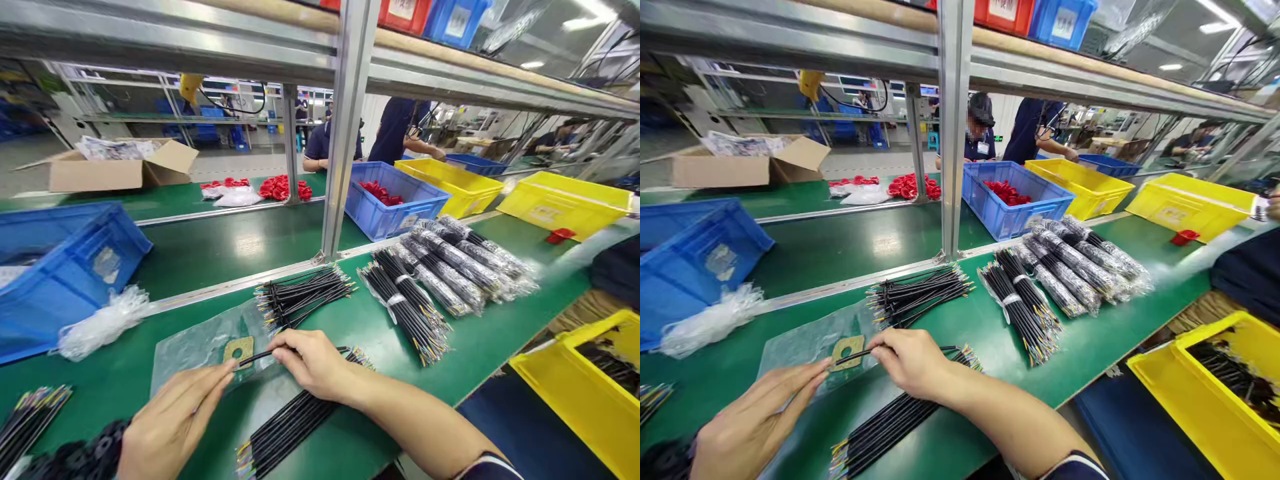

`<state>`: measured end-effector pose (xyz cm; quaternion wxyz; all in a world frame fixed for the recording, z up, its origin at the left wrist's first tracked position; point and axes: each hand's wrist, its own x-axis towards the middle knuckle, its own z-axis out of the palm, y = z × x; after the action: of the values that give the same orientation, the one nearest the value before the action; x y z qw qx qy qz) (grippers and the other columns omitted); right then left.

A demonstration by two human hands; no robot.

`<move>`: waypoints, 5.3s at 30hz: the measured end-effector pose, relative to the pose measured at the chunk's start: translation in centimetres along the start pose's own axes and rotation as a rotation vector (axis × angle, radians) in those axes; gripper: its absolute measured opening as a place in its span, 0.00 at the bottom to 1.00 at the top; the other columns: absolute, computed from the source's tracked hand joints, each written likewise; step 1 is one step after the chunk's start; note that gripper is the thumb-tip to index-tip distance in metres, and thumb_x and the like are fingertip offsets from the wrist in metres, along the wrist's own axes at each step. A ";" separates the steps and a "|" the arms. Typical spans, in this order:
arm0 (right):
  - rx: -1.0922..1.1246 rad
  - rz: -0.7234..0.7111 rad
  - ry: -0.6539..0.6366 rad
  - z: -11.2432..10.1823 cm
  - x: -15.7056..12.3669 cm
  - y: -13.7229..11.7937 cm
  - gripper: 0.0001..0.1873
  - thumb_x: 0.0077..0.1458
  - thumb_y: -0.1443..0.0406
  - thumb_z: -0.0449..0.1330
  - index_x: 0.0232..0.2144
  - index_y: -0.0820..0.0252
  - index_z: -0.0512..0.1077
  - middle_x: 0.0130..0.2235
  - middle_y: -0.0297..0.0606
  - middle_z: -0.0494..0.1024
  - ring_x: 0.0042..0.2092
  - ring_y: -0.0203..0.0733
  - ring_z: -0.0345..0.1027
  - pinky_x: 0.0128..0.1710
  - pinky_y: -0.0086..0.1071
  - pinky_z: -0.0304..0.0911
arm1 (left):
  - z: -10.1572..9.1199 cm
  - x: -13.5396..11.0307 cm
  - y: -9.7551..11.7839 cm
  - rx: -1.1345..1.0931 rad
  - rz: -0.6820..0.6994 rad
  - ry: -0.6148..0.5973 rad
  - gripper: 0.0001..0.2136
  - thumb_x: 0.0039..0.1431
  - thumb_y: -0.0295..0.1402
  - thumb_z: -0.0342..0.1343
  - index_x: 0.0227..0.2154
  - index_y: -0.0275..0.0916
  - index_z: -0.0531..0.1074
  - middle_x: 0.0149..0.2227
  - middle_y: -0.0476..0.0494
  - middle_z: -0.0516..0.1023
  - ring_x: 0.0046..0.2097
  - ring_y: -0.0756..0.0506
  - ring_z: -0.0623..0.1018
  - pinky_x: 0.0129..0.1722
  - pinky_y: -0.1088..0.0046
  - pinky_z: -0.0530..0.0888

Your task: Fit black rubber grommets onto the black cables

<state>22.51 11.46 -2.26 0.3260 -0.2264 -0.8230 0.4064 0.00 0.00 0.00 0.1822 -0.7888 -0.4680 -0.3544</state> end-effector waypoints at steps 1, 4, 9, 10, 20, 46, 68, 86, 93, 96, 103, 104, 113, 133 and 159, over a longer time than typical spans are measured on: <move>-0.001 0.004 0.000 0.0 -0.1 0.0 0.12 0.70 0.63 0.56 0.48 0.63 0.76 0.43 0.41 0.82 0.44 0.39 0.78 0.49 0.39 0.72 | 0.1 -0.1 0.0 -0.001 -0.002 0.001 0.06 0.74 0.27 0.55 0.48 0.34 0.75 0.41 0.44 0.84 0.41 0.50 0.83 0.52 0.73 0.74; 0.008 0.016 -0.007 0.0 -0.3 -0.2 0.13 0.69 0.62 0.55 0.47 0.61 0.77 0.43 0.41 0.83 0.44 0.38 0.78 0.47 0.34 0.71 | 0.3 -0.3 0.1 0.005 -0.009 0.008 0.06 0.72 0.24 0.56 0.48 0.34 0.75 0.42 0.44 0.84 0.42 0.49 0.82 0.51 0.72 0.75; 0.061 0.034 -0.045 -0.1 -0.4 -0.6 0.12 0.69 0.62 0.54 0.45 0.59 0.76 0.34 0.34 0.82 0.35 0.34 0.76 0.39 0.27 0.68 | 0.4 -0.5 0.3 0.060 -0.002 0.043 0.08 0.68 0.18 0.57 0.47 0.31 0.75 0.41 0.39 0.83 0.43 0.47 0.80 0.48 0.69 0.74; 0.075 0.035 -0.054 -0.2 -0.4 -0.7 0.12 0.69 0.62 0.54 0.45 0.59 0.76 0.33 0.33 0.81 0.34 0.34 0.75 0.38 0.26 0.67 | 0.4 -0.5 0.3 0.082 0.011 0.052 0.09 0.68 0.17 0.58 0.47 0.31 0.75 0.40 0.38 0.82 0.42 0.46 0.79 0.47 0.68 0.74; 0.081 -0.004 -0.062 0.4 -0.6 -1.1 0.13 0.69 0.61 0.54 0.45 0.60 0.76 0.33 0.35 0.80 0.33 0.34 0.74 0.38 0.26 0.67 | 0.4 0.0 0.4 0.281 0.044 0.031 0.06 0.69 0.21 0.58 0.46 0.30 0.74 0.38 0.35 0.82 0.40 0.41 0.77 0.44 0.63 0.71; -0.296 -0.146 -0.084 2.7 -1.3 -0.1 0.15 0.71 0.56 0.55 0.49 0.57 0.76 0.41 0.39 0.85 0.42 0.41 0.81 0.42 0.31 0.72 | 1.6 -0.9 -0.5 0.390 -0.095 -0.033 0.09 0.77 0.33 0.46 0.38 0.38 0.67 0.37 0.38 0.76 0.38 0.41 0.74 0.37 0.65 0.67; -0.488 -0.309 0.009 1.2 -1.6 -0.8 0.17 0.75 0.57 0.49 0.45 0.57 0.75 0.36 0.37 0.82 0.36 0.37 0.76 0.37 0.30 0.68 | 1.1 -0.4 0.0 0.262 -0.119 -0.042 0.08 0.76 0.30 0.48 0.37 0.40 0.67 0.32 0.46 0.74 0.34 0.45 0.72 0.36 0.69 0.66; -0.523 -0.359 0.082 0.7 -1.0 0.5 0.10 0.71 0.66 0.54 0.45 0.58 0.76 0.40 0.39 0.82 0.42 0.38 0.78 0.45 0.29 0.72 | -3.0 -1.8 -2.2 -0.245 -0.665 -0.221 0.14 0.74 0.43 0.51 0.50 0.41 0.77 0.43 0.44 0.85 0.43 0.46 0.84 0.44 0.73 0.79; -0.610 -0.514 0.096 1.1 0.7 2.4 0.13 0.72 0.62 0.53 0.48 0.58 0.76 0.39 0.37 0.81 0.35 0.41 0.76 0.31 0.33 0.66 | -7.9 -5.2 -4.8 0.442 -1.190 -0.320 0.07 0.69 0.34 0.58 0.41 0.39 0.81 0.44 0.39 0.85 0.48 0.38 0.82 0.51 0.62 0.74; -0.789 -0.582 0.088 1.5 0.5 2.6 0.14 0.75 0.61 0.49 0.48 0.58 0.73 0.40 0.36 0.81 0.35 0.38 0.76 0.30 0.33 0.64 | -7.8 -5.2 -4.3 0.389 -1.170 -0.556 0.07 0.68 0.35 0.61 0.39 0.42 0.83 0.44 0.41 0.85 0.49 0.39 0.82 0.50 0.62 0.73; -0.749 -0.573 0.002 2.5 0.5 3.8 0.14 0.76 0.61 0.47 0.46 0.58 0.71 0.39 0.36 0.80 0.37 0.36 0.77 0.36 0.28 0.69 | -5.5 -4.6 -4.0 0.256 -1.063 -0.750 0.08 0.55 0.32 0.72 0.38 0.42 0.85 0.43 0.40 0.84 0.50 0.36 0.80 0.50 0.61 0.73; -0.756 -0.563 -0.003 2.6 0.5 4.0 0.13 0.76 0.62 0.47 0.46 0.57 0.71 0.39 0.36 0.80 0.37 0.36 0.78 0.36 0.28 0.69 | -5.3 -4.5 -4.1 0.242 -1.056 -0.751 0.06 0.55 0.30 0.72 0.36 0.42 0.85 0.42 0.40 0.84 0.50 0.36 0.80 0.49 0.62 0.73; -0.887 -0.572 -0.027 2.5 -0.2 4.3 0.14 0.72 0.67 0.49 0.45 0.60 0.75 0.37 0.39 0.78 0.35 0.39 0.76 0.27 0.31 0.67 | -4.8 -4.0 -4.2 0.106 -1.058 -0.499 0.05 0.65 0.27 0.61 0.42 0.38 0.79 0.45 0.41 0.83 0.47 0.42 0.81 0.50 0.65 0.75; -0.501 -0.513 0.060 -1.5 -0.5 -1.6 0.17 0.73 0.70 0.53 0.60 0.59 0.70 0.43 0.36 0.81 0.40 0.30 0.78 0.46 0.24 0.67 | 0.4 -1.4 -1.0 -1.373 -1.206 0.259 0.23 0.44 0.41 0.79 0.42 0.36 0.83 0.44 0.41 0.83 0.41 0.48 0.82 0.46 0.70 0.78; -0.723 -0.647 0.074 -1.0 -2.4 -1.5 0.29 0.64 0.82 0.54 0.63 0.61 0.71 0.45 0.39 0.80 0.42 0.36 0.71 0.44 0.31 0.62 | -0.1 1.1 1.2 -1.441 -1.411 0.134 0.22 0.30 0.37 0.83 0.32 0.35 0.85 0.31 0.44 0.84 0.32 0.51 0.80 0.38 0.75 0.79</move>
<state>24.69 9.60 -1.38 0.3648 -0.0720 -0.9276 -0.0361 1.28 0.00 0.95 -0.5629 -0.2326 -0.4909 -0.6230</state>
